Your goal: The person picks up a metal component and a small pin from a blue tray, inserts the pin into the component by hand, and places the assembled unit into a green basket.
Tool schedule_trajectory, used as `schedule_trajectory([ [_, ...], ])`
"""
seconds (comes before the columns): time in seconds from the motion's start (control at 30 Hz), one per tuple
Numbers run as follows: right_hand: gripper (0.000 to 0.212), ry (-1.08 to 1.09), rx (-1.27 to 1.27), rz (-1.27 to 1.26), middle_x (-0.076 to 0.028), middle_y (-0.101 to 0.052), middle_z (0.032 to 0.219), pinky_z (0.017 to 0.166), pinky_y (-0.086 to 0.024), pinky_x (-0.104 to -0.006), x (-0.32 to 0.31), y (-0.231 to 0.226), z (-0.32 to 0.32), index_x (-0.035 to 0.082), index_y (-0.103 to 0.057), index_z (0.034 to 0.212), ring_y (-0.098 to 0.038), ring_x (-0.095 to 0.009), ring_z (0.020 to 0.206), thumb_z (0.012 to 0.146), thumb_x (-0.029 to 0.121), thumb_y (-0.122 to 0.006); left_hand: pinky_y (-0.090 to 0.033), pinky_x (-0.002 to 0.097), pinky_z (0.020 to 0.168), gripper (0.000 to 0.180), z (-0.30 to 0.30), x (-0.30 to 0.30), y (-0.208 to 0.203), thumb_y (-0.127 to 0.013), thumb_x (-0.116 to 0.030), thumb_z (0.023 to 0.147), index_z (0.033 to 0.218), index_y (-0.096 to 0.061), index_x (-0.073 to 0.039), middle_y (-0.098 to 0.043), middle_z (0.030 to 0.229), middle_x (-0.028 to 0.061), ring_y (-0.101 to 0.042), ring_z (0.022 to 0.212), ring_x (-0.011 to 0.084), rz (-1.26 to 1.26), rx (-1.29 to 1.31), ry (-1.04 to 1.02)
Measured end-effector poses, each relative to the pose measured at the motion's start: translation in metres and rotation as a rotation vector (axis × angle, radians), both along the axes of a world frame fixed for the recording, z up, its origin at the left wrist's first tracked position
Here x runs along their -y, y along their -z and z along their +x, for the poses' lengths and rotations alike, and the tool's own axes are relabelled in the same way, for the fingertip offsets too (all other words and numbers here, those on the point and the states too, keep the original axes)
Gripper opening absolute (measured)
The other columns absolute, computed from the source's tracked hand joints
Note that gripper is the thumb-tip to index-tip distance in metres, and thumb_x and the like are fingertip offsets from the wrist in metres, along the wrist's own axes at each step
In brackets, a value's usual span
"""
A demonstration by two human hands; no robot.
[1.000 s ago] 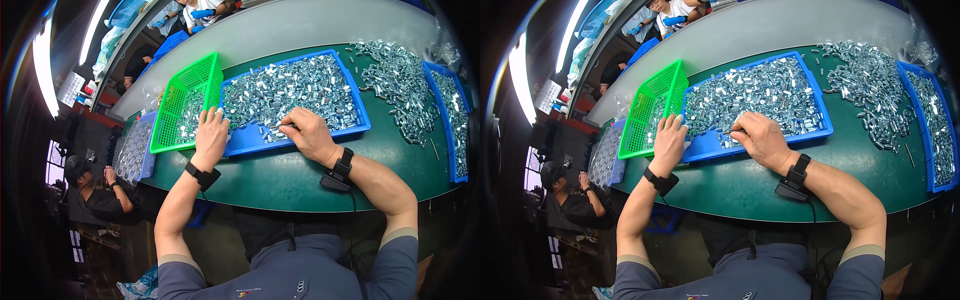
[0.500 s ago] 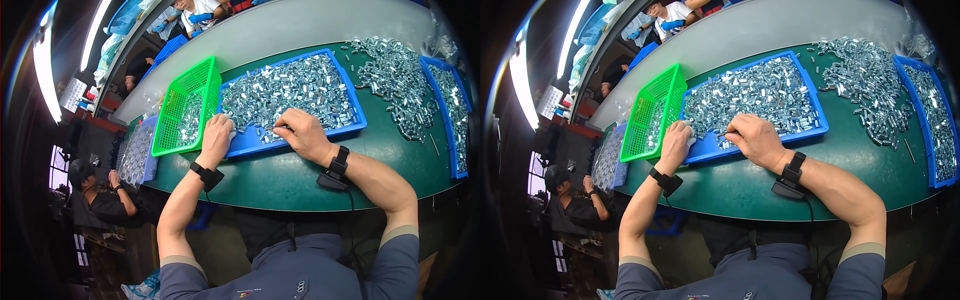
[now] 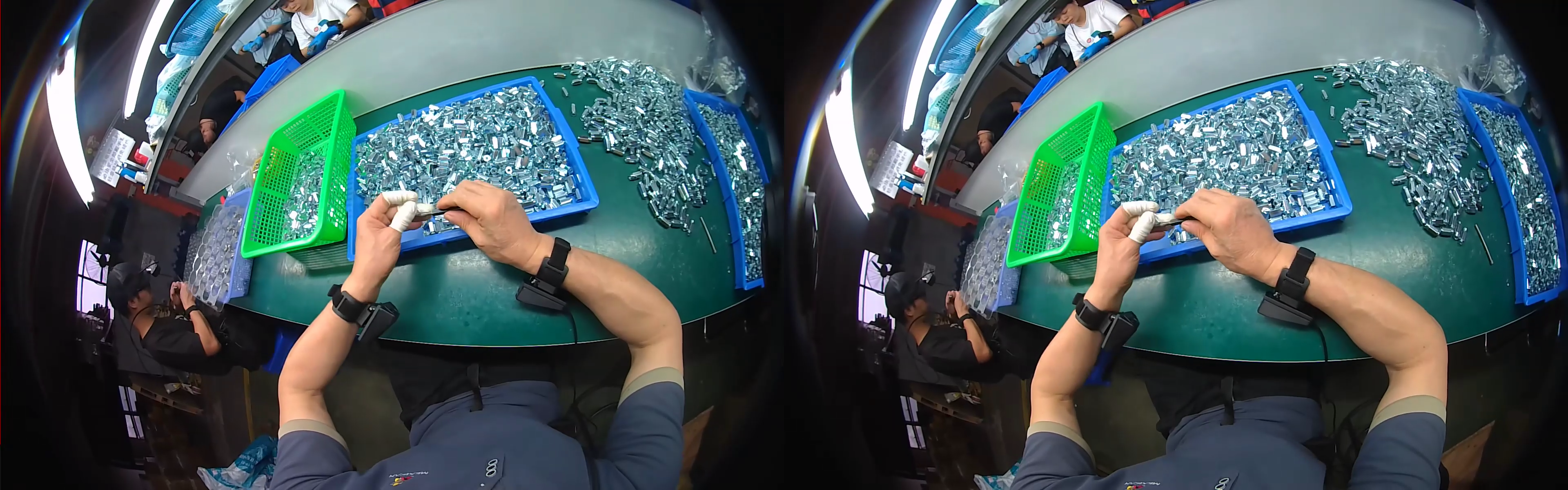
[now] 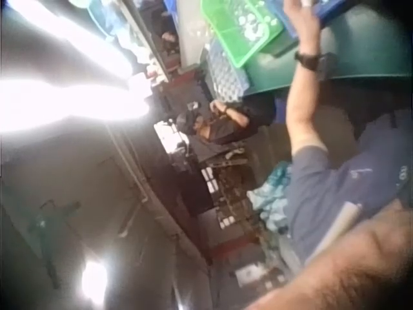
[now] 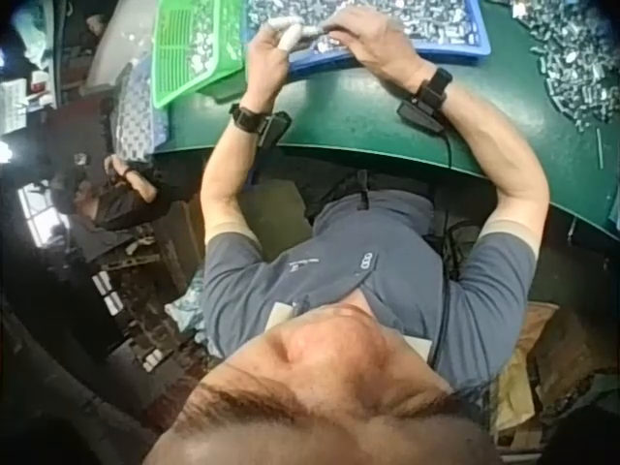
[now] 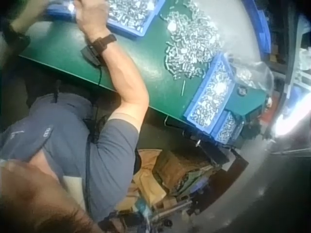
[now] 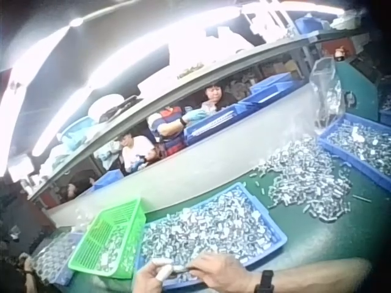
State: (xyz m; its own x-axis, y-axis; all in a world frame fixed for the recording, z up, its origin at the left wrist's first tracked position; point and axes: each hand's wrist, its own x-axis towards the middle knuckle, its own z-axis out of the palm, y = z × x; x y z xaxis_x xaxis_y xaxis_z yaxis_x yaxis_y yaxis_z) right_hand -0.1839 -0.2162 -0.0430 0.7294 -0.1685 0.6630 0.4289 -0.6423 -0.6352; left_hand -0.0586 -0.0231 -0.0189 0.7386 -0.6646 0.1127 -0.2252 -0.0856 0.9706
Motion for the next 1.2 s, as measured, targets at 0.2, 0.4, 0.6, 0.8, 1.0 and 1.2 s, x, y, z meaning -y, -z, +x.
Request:
schedule_trajectory([
  [0.2, 0.012, 0.024, 0.036, 0.040, -0.010, -0.069, 0.094, 0.077, -0.055, -0.0447, 0.001, 0.000, 0.001, 0.007, -0.071, 0.105, -0.068, -0.034, 0.090, 0.093, 0.008, -0.075, -0.062, 0.0301, 0.085, 0.020, -0.005, 0.004, 0.006, -0.065, -0.016, 0.110, 0.123, -0.065, -0.002, -0.079, 0.105, 0.0114, -0.078, 0.099, 0.0209, -0.083, -0.194, 0.008],
  [0.4, 0.010, 0.038, 0.050, 0.091, -0.011, -0.069, 0.093, 0.075, -0.054, -0.0449, 0.001, 0.001, 0.003, 0.006, -0.071, 0.104, -0.068, -0.034, 0.088, 0.094, 0.008, -0.074, -0.061, 0.0310, 0.087, 0.020, 0.000, -0.002, 0.005, -0.069, -0.012, 0.107, 0.123, -0.067, -0.001, -0.079, 0.107, 0.0118, -0.077, 0.100, 0.0195, -0.009, -0.101, 0.100],
  [0.6, 0.009, 0.025, 0.010, 0.049, -0.012, -0.070, 0.090, 0.073, -0.054, -0.0463, 0.003, 0.002, 0.002, 0.006, -0.070, 0.101, -0.069, -0.036, 0.085, 0.095, 0.012, -0.074, -0.060, 0.0298, 0.088, 0.018, -0.001, -0.003, 0.014, -0.070, -0.006, 0.105, 0.121, -0.070, 0.001, -0.080, 0.106, 0.0100, -0.076, 0.099, 0.0161, 0.012, -0.004, 0.120],
  [0.8, 0.012, 0.013, -0.217, 0.082, -0.015, -0.071, 0.089, 0.071, -0.054, -0.0445, 0.003, -0.003, 0.001, 0.004, -0.071, 0.099, -0.070, -0.037, 0.081, 0.098, 0.015, -0.073, -0.059, 0.0293, 0.088, 0.016, -0.001, -0.005, 0.024, -0.074, -0.005, 0.102, 0.116, -0.073, 0.002, -0.080, 0.105, 0.0070, -0.075, 0.097, 0.0129, 0.053, 0.161, 0.061],
  [1.0, 0.012, -0.017, -0.186, 0.068, -0.015, -0.071, 0.086, 0.068, -0.053, -0.0445, 0.004, -0.004, 0.002, 0.003, -0.071, 0.099, -0.070, -0.036, 0.078, 0.098, 0.015, -0.073, -0.059, 0.0296, 0.087, 0.016, -0.007, -0.005, 0.022, -0.077, -0.006, 0.100, 0.114, -0.075, 0.001, -0.080, 0.103, 0.0068, -0.075, 0.096, 0.0125, 0.043, 0.214, 0.043],
  [1.2, 0.015, -0.039, -0.213, 0.103, -0.015, -0.069, 0.078, 0.066, -0.053, -0.0490, 0.002, -0.006, 0.003, 0.006, -0.070, 0.096, -0.070, -0.038, 0.075, 0.098, 0.021, -0.073, -0.059, 0.0302, 0.086, 0.017, -0.011, -0.005, 0.015, -0.078, -0.005, 0.098, 0.113, -0.075, 0.001, -0.080, 0.103, 0.0086, -0.075, 0.093, 0.0141, 0.077, 0.320, 0.042],
])
